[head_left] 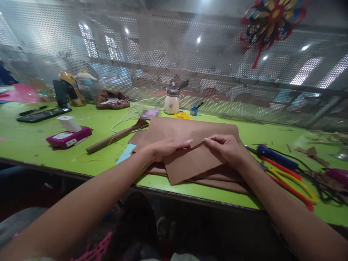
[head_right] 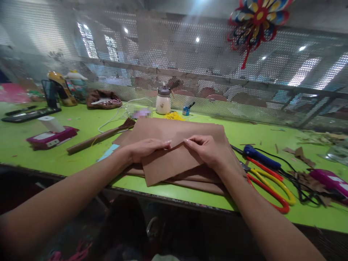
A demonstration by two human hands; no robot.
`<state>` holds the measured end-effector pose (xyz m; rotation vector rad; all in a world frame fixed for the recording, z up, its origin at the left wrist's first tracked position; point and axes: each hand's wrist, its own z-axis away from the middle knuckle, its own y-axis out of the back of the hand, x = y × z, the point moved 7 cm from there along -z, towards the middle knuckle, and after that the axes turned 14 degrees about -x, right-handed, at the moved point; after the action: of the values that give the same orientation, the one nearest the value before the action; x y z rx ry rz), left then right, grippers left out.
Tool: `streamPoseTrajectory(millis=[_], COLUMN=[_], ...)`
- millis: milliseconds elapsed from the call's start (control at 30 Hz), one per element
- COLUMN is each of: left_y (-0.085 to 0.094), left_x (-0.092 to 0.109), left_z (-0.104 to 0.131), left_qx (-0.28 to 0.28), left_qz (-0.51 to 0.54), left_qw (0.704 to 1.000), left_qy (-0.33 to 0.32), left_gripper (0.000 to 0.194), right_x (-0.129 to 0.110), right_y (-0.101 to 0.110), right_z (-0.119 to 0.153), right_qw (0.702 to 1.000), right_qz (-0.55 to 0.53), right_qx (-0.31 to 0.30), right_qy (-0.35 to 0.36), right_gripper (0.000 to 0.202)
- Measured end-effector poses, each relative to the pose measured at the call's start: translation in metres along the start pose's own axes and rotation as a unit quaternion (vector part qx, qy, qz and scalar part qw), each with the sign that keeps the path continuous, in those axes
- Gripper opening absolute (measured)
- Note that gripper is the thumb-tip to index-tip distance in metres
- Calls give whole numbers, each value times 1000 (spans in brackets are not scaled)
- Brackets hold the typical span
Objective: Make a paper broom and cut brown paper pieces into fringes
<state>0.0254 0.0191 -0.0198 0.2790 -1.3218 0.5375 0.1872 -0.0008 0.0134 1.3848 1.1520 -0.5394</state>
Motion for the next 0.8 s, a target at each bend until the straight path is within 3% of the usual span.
streamPoseTrajectory(millis=[167,400,533,800], left_y=[-4,-3,-10,-9], left_x=[-3,2,5,14], left_z=[-1,-1,-1,1], left_qx=[-33,-11,-66,-84], left_qz=[12,-19,-72,-150], left_qw=[999,1000,995,983], left_qy=[11,15,9,-66], left_gripper=[35,37,30,27], right_x=[2,9,14,18], right_y=[-2,-6,-11,-19], right_z=[0,-1,-2,-3], right_qw=[1000,997,987,961], right_qz=[-17,-81,-150,-257], right_qx=[-2,-11,-34,-72], right_qy=[4,-13,-51,-69], right_gripper=[29,27,26,23])
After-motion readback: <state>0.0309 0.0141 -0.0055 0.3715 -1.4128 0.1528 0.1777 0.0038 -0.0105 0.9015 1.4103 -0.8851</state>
